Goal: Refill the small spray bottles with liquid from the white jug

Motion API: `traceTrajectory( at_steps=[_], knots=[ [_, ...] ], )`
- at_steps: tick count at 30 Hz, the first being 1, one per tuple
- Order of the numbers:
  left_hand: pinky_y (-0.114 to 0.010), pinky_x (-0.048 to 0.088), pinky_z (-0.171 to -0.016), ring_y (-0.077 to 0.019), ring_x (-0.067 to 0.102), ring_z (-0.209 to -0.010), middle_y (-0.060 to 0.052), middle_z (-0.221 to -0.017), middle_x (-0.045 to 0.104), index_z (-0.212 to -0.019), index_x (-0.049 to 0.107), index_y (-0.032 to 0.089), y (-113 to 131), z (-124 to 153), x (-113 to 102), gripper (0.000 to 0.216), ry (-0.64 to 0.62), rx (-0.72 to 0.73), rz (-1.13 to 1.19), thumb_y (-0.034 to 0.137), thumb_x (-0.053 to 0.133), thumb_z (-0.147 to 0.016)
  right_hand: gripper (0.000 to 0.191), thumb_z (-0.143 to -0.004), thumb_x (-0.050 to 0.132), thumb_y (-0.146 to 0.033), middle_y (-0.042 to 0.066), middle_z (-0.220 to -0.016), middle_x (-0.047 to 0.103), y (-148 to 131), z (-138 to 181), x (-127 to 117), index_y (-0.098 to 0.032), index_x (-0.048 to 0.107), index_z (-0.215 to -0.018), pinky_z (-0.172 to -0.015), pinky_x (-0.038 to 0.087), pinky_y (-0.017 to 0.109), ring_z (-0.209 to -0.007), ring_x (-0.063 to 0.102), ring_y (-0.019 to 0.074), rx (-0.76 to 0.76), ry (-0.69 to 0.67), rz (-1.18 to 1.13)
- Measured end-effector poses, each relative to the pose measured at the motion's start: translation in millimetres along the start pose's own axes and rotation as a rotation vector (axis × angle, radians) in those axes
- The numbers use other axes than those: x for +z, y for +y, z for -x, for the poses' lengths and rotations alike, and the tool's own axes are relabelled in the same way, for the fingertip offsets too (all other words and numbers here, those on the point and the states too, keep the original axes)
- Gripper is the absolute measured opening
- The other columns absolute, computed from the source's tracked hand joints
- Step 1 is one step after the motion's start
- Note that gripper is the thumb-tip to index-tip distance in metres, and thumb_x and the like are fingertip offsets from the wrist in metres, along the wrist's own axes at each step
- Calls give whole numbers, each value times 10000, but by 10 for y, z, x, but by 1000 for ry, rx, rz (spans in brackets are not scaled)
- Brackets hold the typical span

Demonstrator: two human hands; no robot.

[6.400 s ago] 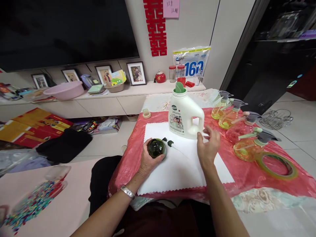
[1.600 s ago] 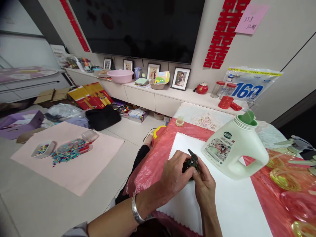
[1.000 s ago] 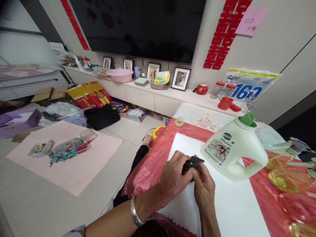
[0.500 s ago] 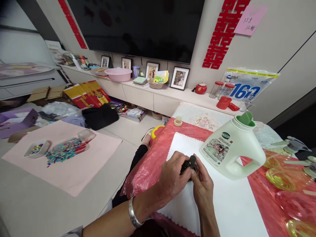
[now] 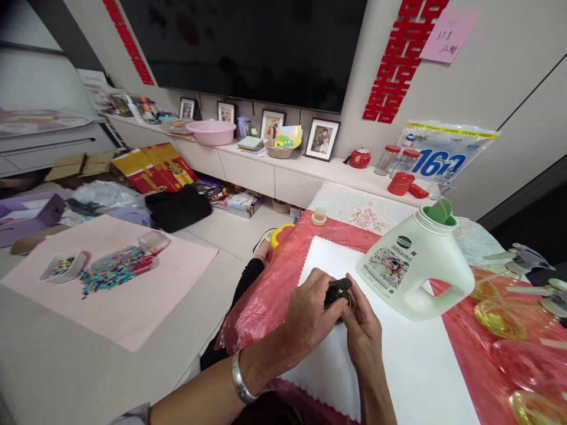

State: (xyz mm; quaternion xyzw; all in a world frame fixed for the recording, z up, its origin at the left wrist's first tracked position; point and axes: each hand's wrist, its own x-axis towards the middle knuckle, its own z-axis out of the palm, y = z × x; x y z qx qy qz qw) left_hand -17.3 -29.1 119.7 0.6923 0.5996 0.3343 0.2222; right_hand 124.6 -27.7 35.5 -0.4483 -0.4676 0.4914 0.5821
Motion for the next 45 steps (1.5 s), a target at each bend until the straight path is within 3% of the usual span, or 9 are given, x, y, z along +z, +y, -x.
traceTrajectory(
  at_steps=[10, 16, 20, 29, 33, 39, 45],
  knots=[
    [-351, 539, -753, -230, 690, -884, -26, -996, 710, -977, 637, 217, -38, -48, 52, 262, 25, -75, 116, 303, 754, -758, 664, -764, 855, -396, 78, -1392, 555, 19, -29, 57, -266, 612, -1369, -937, 566, 239, -1153, 632, 206, -66, 62, 7],
    [-353, 551, -774, -221, 697, -899, -20, -1018, 711, -991, 670, 225, -26, -51, 46, 214, 35, -70, 138, 226, 714, -782, 591, -782, 836, -408, 62, -1413, 539, -59, -35, 13, -298, 647, -1330, -1133, 463, 365, -1294, 542, 248, -53, -9, 76],
    [-336, 554, -780, -210, 698, -907, -14, -1012, 708, -984, 682, 231, -38, -43, 76, 216, 66, -45, 155, 198, 711, -773, 566, -788, 822, -419, 64, -1401, 549, -75, -63, 11, -300, 658, -1317, -1153, 437, 400, -1294, 544, 252, -43, -16, 85],
    [-329, 548, -738, -216, 696, -887, -16, -996, 712, -977, 648, 231, -38, -48, 112, 228, 68, -58, 111, 259, 716, -761, 688, -645, 872, -290, 91, -1292, 622, -75, -103, 116, -230, 660, -1297, -1023, 556, 382, -1175, 624, 273, -39, 99, 78],
    [-337, 542, -750, -213, 689, -878, -17, -1005, 714, -964, 648, 223, 4, -69, 17, 207, 3, -77, 109, 269, 719, -775, 692, -691, 851, -345, 76, -1331, 597, -93, -87, 104, -257, 634, -1342, -970, 578, 326, -1150, 635, 246, -30, 93, 122],
    [-346, 544, -808, -213, 688, -931, -30, -1053, 716, -1022, 657, 214, 33, -54, -83, 207, -33, -57, 138, 250, 689, -821, 633, -793, 801, -435, 61, -1407, 543, -133, -76, -9, -292, 613, -1380, -1081, 500, 333, -1276, 555, 239, -12, -48, 189],
    [-346, 550, -827, -214, 692, -958, -26, -1041, 718, -1028, 657, 219, -13, -21, -24, 194, -10, -24, 156, 201, 652, -834, 675, -699, 868, -421, 79, -1302, 615, -152, -66, 66, -237, 653, -1312, -960, 569, 314, -1171, 620, 245, -37, 81, 125]
  ],
)
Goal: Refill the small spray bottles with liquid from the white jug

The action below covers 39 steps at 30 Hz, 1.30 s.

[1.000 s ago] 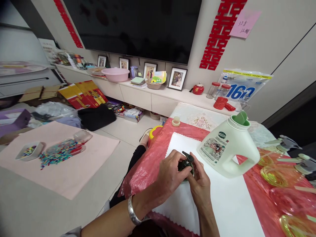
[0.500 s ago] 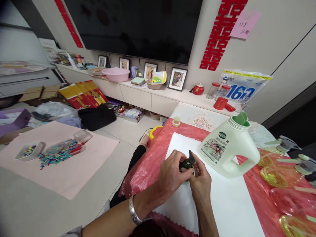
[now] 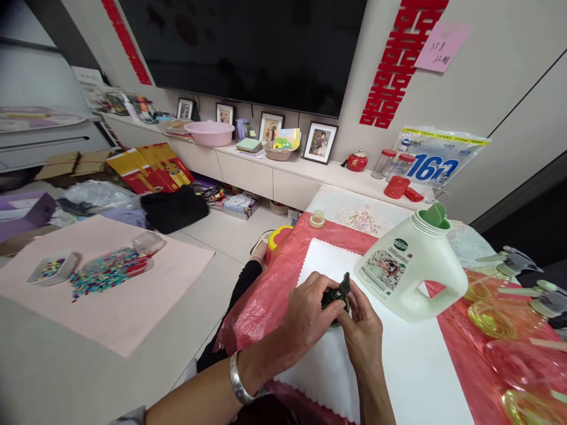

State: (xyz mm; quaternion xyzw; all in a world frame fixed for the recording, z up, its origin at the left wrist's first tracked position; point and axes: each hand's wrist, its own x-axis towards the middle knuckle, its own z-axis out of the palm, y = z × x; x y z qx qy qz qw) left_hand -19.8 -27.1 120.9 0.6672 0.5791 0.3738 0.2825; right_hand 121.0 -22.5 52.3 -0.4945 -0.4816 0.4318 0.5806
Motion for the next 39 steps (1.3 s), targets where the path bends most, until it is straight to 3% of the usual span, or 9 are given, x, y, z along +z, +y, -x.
traceTrajectory(
  at_steps=[4, 10, 16, 22, 29, 39],
  knots=[
    [-337, 554, -794, -213, 693, -929, -26, -1032, 716, -1018, 650, 228, -43, 21, 70, 189, 35, 36, -32, 193, 637, -833, 687, -632, 894, -381, 88, -1227, 651, -21, 18, 62, -207, 672, -1258, -868, 599, 308, -1039, 667, 233, -13, 87, -22],
    [-315, 543, -717, -202, 690, -870, -18, -1020, 702, -994, 656, 239, -46, 14, 95, 178, 56, 52, -80, 274, 684, -821, 712, -558, 883, -324, 82, -1177, 663, -24, 47, 82, -191, 660, -1220, -880, 593, 312, -1010, 669, 229, 1, 134, -17],
    [-311, 522, -691, -184, 686, -819, -3, -990, 702, -967, 657, 230, -21, 2, 75, 175, 39, 13, -69, 266, 705, -803, 746, -584, 850, -333, 68, -1154, 647, -44, 49, 87, -196, 639, -1286, -892, 570, 292, -1033, 642, 209, 15, 117, 40],
    [-310, 512, -676, -177, 681, -803, 2, -1006, 706, -965, 650, 240, -24, 27, 124, 164, 60, 7, -51, 231, 676, -803, 755, -604, 848, -375, 31, -989, 614, -50, 21, 112, -192, 635, -1305, -883, 555, 292, -881, 602, 153, -31, 117, 96],
    [-313, 532, -691, -193, 677, -834, -7, -978, 698, -942, 628, 241, -39, 15, 113, 136, 61, 28, -59, 216, 643, -810, 606, -721, 798, -469, 98, -1265, 598, 17, 67, 4, -210, 673, -1254, -956, 543, 339, -1138, 591, 249, -71, 19, 194],
    [-347, 550, -712, -229, 665, -941, -50, -1129, 657, -1127, 580, 224, 20, 56, 12, 186, -45, 139, -195, 247, 493, -965, 440, -813, 727, -499, 59, -1242, 620, 29, 72, -68, -241, 710, -1170, -1071, 455, 392, -1171, 585, 244, -109, -6, 245]
  ],
)
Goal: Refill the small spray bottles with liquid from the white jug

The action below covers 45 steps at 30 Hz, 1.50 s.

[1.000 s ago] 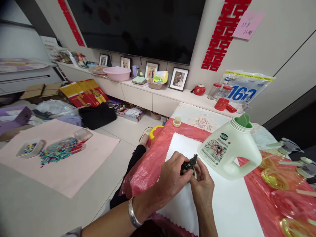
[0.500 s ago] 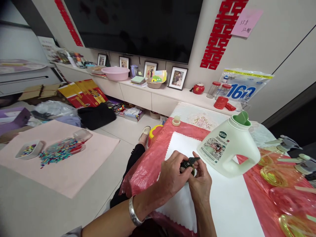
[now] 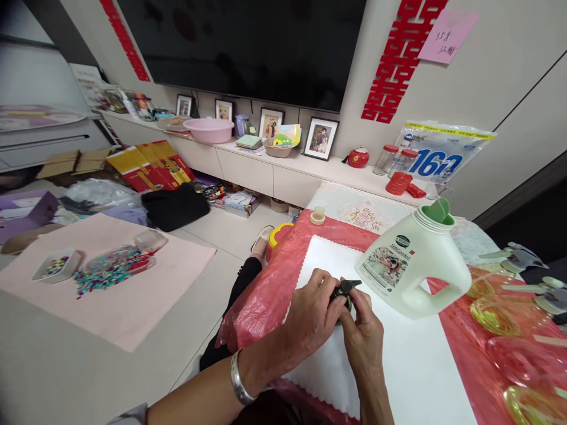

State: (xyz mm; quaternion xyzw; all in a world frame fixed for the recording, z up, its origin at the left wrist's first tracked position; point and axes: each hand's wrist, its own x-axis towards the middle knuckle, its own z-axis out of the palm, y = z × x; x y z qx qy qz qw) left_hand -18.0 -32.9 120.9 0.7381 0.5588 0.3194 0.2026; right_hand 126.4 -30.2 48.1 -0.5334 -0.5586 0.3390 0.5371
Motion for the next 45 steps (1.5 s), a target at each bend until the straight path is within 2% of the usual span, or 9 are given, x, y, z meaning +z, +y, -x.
traceTrajectory(
  at_steps=[5, 11, 14, 18, 27, 34, 37, 40, 45],
  knots=[
    [-360, 559, -768, -241, 653, -963, -68, -1097, 642, -1100, 550, 186, 37, 14, -71, 159, -45, -40, -14, 260, 483, -976, 477, -792, 748, -497, 65, -1226, 608, -25, -13, 51, -225, 694, -1180, -1033, 472, 367, -1123, 601, 225, -20, 59, 8],
    [-345, 555, -727, -230, 647, -910, -66, -1056, 642, -1047, 541, 196, 40, 18, -63, 133, -19, -23, -48, 236, 437, -974, 559, -760, 763, -444, 78, -1192, 599, 13, -36, 115, -213, 655, -1257, -948, 501, 348, -1052, 587, 203, -54, 112, 28],
    [-344, 561, -723, -229, 657, -922, -60, -1066, 646, -1055, 552, 203, -4, 23, -13, 143, -2, 0, -3, 228, 444, -966, 497, -775, 731, -422, 70, -1147, 608, 5, -34, 169, -209, 666, -1219, -904, 494, 328, -1013, 570, 190, -84, 156, 48],
    [-351, 571, -801, -223, 677, -977, -63, -1081, 673, -1079, 551, 207, -105, 39, 72, 166, 73, -14, 123, 220, 425, -971, 371, -768, 723, -419, 51, -1011, 612, -61, -19, 212, -188, 697, -1057, -836, 480, 308, -949, 581, 187, -93, 170, 89],
    [-386, 568, -941, -220, 691, -1130, -122, -1216, 696, -1219, 524, 185, -382, 108, 189, 300, 144, 0, 342, 195, 364, -965, 301, -761, 752, -412, 34, -934, 595, -266, -19, 292, -188, 671, -945, -844, 442, 325, -915, 549, 193, -97, 189, 207],
    [-502, 499, -1081, -266, 648, -1230, -127, -1290, 676, -1281, 506, 208, -687, 174, 301, 352, 188, -86, 570, 374, 436, -978, 257, -750, 756, -161, 27, -986, 600, -409, -10, 279, -197, 688, -996, -882, 413, 321, -976, 492, 192, -122, 120, 325],
    [-529, 514, -1065, -287, 650, -1214, -167, -1314, 637, -1307, 480, 187, -822, 219, 433, 409, 183, -138, 629, 413, 448, -967, 166, -741, 746, -114, 25, -926, 572, -452, 4, 240, -172, 671, -877, -840, 401, 299, -940, 470, 180, -99, 140, 339],
    [-566, 505, -1069, -298, 637, -1199, -181, -1314, 598, -1293, 490, 175, -960, 278, 561, 421, 146, -122, 546, 415, 476, -948, 146, -764, 709, -136, 28, -938, 570, -467, 47, 120, -162, 663, -900, -807, 421, 277, -920, 492, 166, -72, 190, 316],
    [-573, 538, -1037, -302, 602, -1184, -156, -1266, 571, -1243, 538, 173, -1109, 323, 686, 394, 127, -13, 406, 376, 491, -910, 267, -826, 646, -327, 28, -948, 574, -488, 112, -355, -168, 672, -1039, -728, 439, 255, -811, 511, 139, -45, 317, 332]
  ],
)
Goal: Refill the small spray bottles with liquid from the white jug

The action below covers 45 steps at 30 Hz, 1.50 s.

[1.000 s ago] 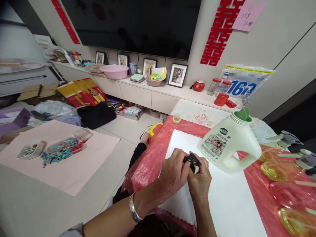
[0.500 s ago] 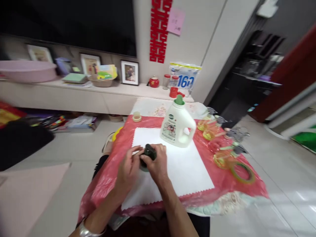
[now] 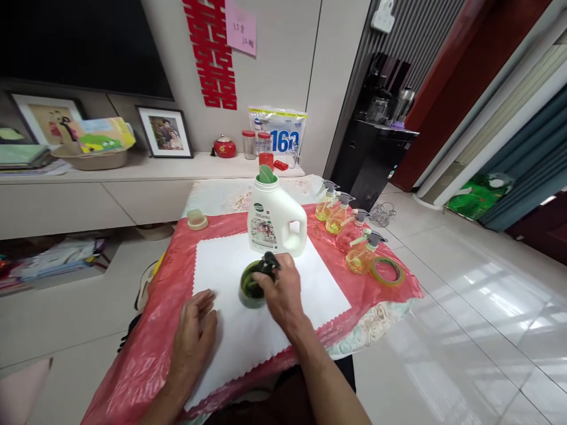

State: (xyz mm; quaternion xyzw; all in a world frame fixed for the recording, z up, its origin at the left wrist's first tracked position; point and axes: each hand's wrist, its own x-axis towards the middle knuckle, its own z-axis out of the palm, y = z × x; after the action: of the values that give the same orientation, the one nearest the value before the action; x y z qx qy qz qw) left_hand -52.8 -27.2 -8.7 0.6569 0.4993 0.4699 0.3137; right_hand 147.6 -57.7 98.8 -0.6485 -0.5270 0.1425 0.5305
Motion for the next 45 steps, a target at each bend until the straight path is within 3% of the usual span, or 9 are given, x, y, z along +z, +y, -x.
traceTrajectory(
  at_steps=[7, 12, 16, 21, 25, 29, 39, 45],
  knots=[
    [-564, 534, -1047, -289, 613, -1148, -131, -1257, 565, -1237, 553, 189, -46, 2, -2, 386, -31, -6, -42, 381, 477, -911, 412, -767, 634, -514, 53, -876, 583, 450, -308, -750, -138, 660, -932, -700, 428, 290, -748, 506, 163, 59, 203, 207],
    [-571, 520, -1058, -301, 604, -1175, -136, -1274, 567, -1239, 562, 182, -77, 7, -11, 408, -53, -12, -56, 400, 480, -904, 473, -826, 619, -579, 64, -936, 577, 845, -437, -998, -129, 630, -974, -810, 444, 323, -847, 525, 167, 87, 318, 336],
    [-562, 536, -1032, -298, 614, -1145, -137, -1262, 586, -1229, 571, 176, -60, 10, -24, 416, -65, -11, -77, 407, 487, -893, 520, -865, 594, -626, 66, -969, 577, 1024, -423, -1020, -136, 625, -1036, -886, 445, 357, -910, 526, 176, 91, 347, 377],
    [-551, 541, -1027, -301, 616, -1151, -141, -1256, 599, -1226, 578, 170, -41, 6, -30, 429, -53, -20, -98, 412, 487, -884, 624, -784, 594, -665, 122, -1091, 597, 1110, -329, -933, -151, 631, -1136, -964, 435, 445, -1045, 524, 265, 95, 386, 358],
    [-521, 555, -1013, -293, 626, -1140, -137, -1254, 604, -1225, 579, 173, -38, 6, -28, 433, -48, -28, -101, 416, 490, -878, 838, -724, 662, -640, 150, -1256, 563, 1193, -235, -808, -138, 503, -1376, -1044, 426, 478, -1186, 501, 300, 99, 383, 299],
    [-513, 561, -996, -295, 630, -1135, -134, -1259, 605, -1219, 584, 179, -24, 7, -28, 436, -40, -34, -117, 433, 490, -877, 990, -664, 724, -585, 175, -1381, 494, 1286, -172, -740, -121, 392, -1473, -1126, 375, 508, -1297, 456, 318, 106, 341, 249],
    [-469, 574, -967, -286, 634, -1134, -128, -1250, 610, -1220, 586, 185, -24, 5, -42, 432, -48, -26, -120, 422, 504, -868, 1026, -623, 772, -551, 184, -1463, 436, 1416, -238, -961, -130, 410, -1486, -1169, 352, 513, -1338, 458, 312, 139, 192, 145],
    [-469, 587, -920, -292, 645, -1109, -131, -1256, 613, -1222, 588, 190, 14, 4, -51, 436, -58, -52, -145, 421, 499, -864, 1021, -640, 768, -530, 166, -1487, 415, 1387, -216, -949, -143, 389, -1505, -1191, 324, 498, -1363, 432, 295, 153, 184, 117]
  ],
)
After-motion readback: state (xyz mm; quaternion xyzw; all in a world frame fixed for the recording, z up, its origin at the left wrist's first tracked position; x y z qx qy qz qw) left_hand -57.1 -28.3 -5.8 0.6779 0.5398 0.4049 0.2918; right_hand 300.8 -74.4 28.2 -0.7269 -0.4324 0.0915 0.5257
